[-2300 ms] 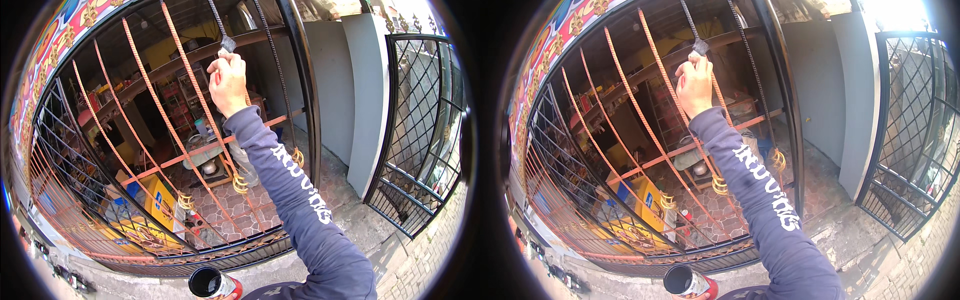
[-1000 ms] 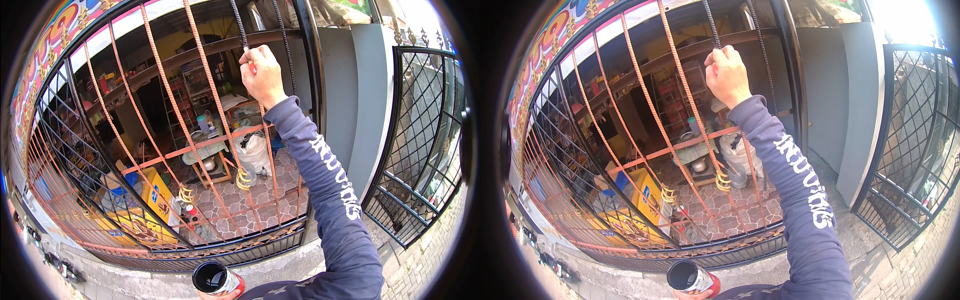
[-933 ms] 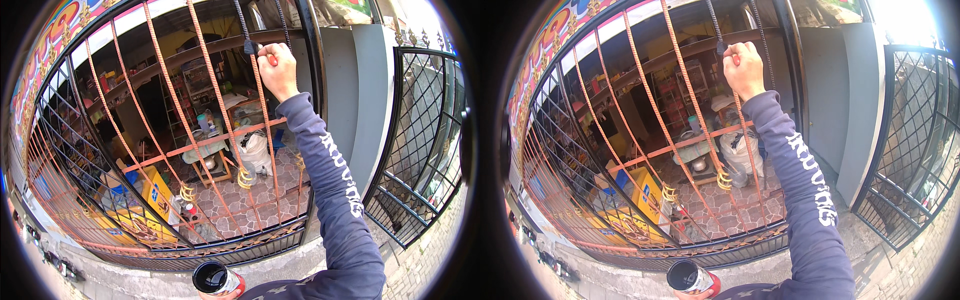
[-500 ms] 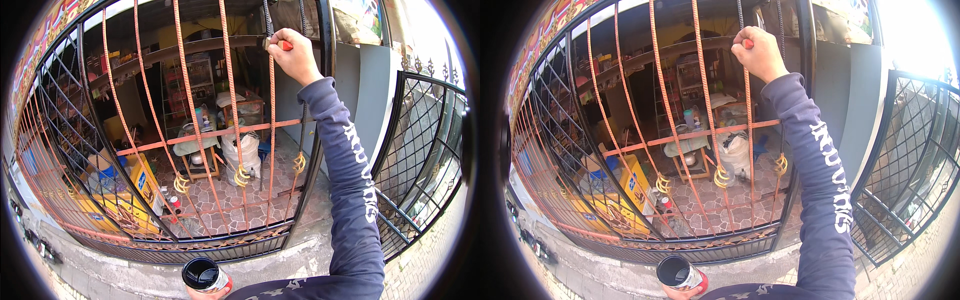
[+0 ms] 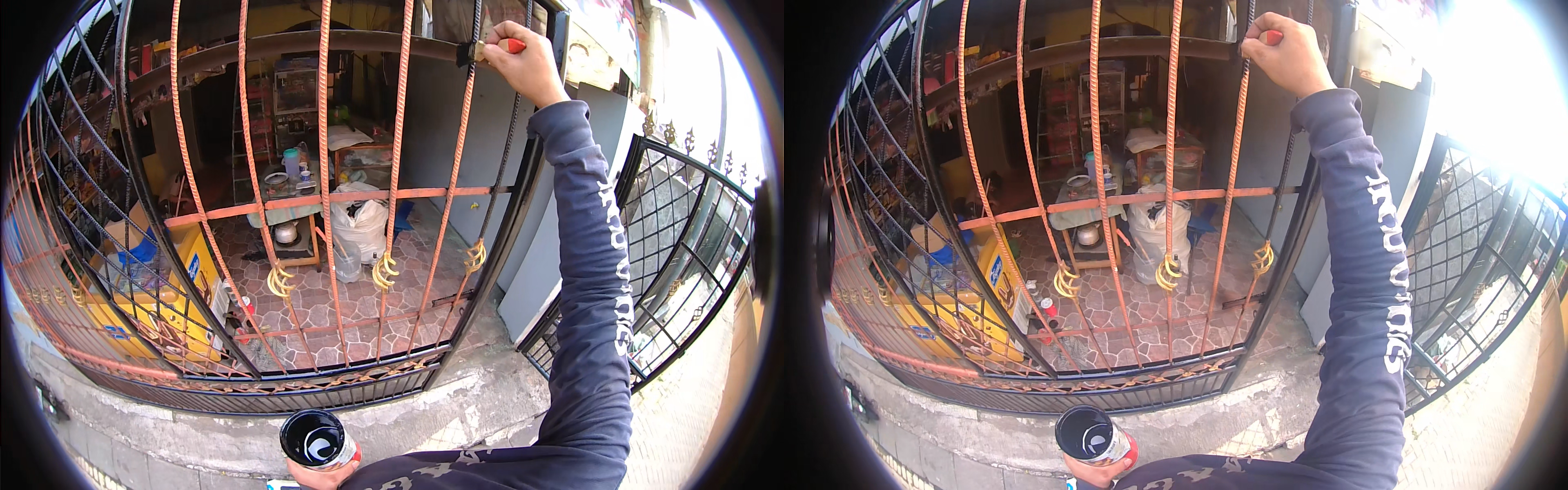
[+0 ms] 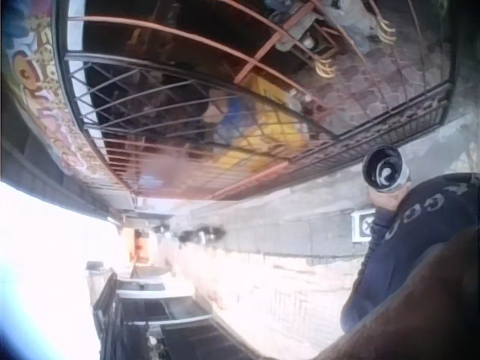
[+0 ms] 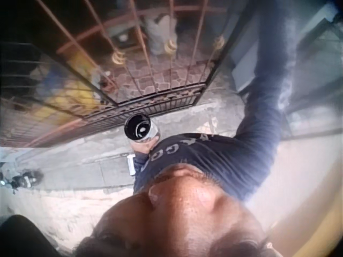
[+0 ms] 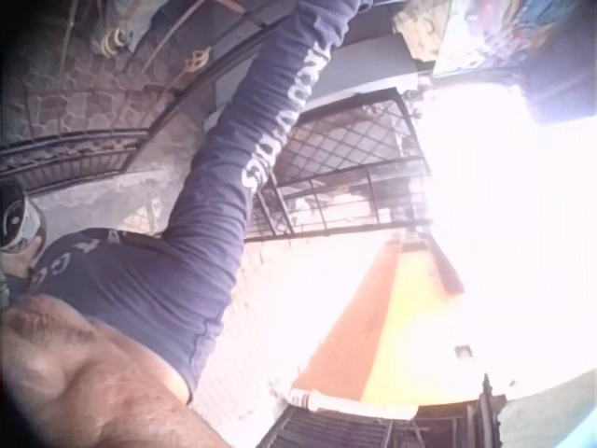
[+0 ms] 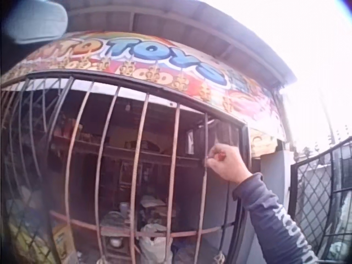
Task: The person paints the vertical bars of a metal gate black using a paintbrush and a paint can. They repeatedly dip the brush into the can and apply paint to different sections of the gate, working from top to bottom.
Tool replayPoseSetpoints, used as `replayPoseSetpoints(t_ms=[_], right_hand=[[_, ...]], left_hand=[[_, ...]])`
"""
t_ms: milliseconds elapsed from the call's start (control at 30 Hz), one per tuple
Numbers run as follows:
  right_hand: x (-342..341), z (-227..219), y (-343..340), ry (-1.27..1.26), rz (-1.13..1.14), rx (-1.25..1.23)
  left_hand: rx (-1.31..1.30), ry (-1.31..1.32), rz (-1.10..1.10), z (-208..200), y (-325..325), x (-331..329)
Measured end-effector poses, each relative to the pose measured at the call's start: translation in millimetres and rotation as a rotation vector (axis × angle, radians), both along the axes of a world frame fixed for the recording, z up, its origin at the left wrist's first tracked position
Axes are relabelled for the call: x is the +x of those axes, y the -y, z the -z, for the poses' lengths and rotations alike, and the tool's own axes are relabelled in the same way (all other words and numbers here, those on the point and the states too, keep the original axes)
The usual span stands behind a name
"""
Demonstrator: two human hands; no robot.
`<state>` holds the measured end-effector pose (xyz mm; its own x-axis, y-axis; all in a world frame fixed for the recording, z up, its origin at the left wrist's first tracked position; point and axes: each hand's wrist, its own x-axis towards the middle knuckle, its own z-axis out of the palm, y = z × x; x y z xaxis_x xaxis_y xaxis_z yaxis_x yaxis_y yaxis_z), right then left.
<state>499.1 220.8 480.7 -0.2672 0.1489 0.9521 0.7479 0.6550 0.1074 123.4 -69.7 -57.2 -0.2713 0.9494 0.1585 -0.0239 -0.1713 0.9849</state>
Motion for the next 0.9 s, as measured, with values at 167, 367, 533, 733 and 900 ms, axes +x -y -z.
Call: replayPoseSetpoints(t_ms=[167, 367, 533, 733, 900], right_hand=[[1, 22, 1, -0.360, 0.143, 0.177], [-48, 75, -18, -0.015, 0.230, 0.145], [-65, 94, -29, -0.236, 0.252, 0.362], [-83, 102, -39, -0.245, 0.131, 0.389], [-88, 115, -45, -0.254, 0.172, 0.250]], left_hand=[[0.053, 0.023, 0.083, -12, -4, -16], [0.186, 0.186, 0.037, -20, -14, -16], [0.190, 0.097, 0.080, -10, -23, -31], [0.127, 0.052, 0.130, -21, -28, -40], [0.066, 0.038, 0.170, -43, -20, -43]])
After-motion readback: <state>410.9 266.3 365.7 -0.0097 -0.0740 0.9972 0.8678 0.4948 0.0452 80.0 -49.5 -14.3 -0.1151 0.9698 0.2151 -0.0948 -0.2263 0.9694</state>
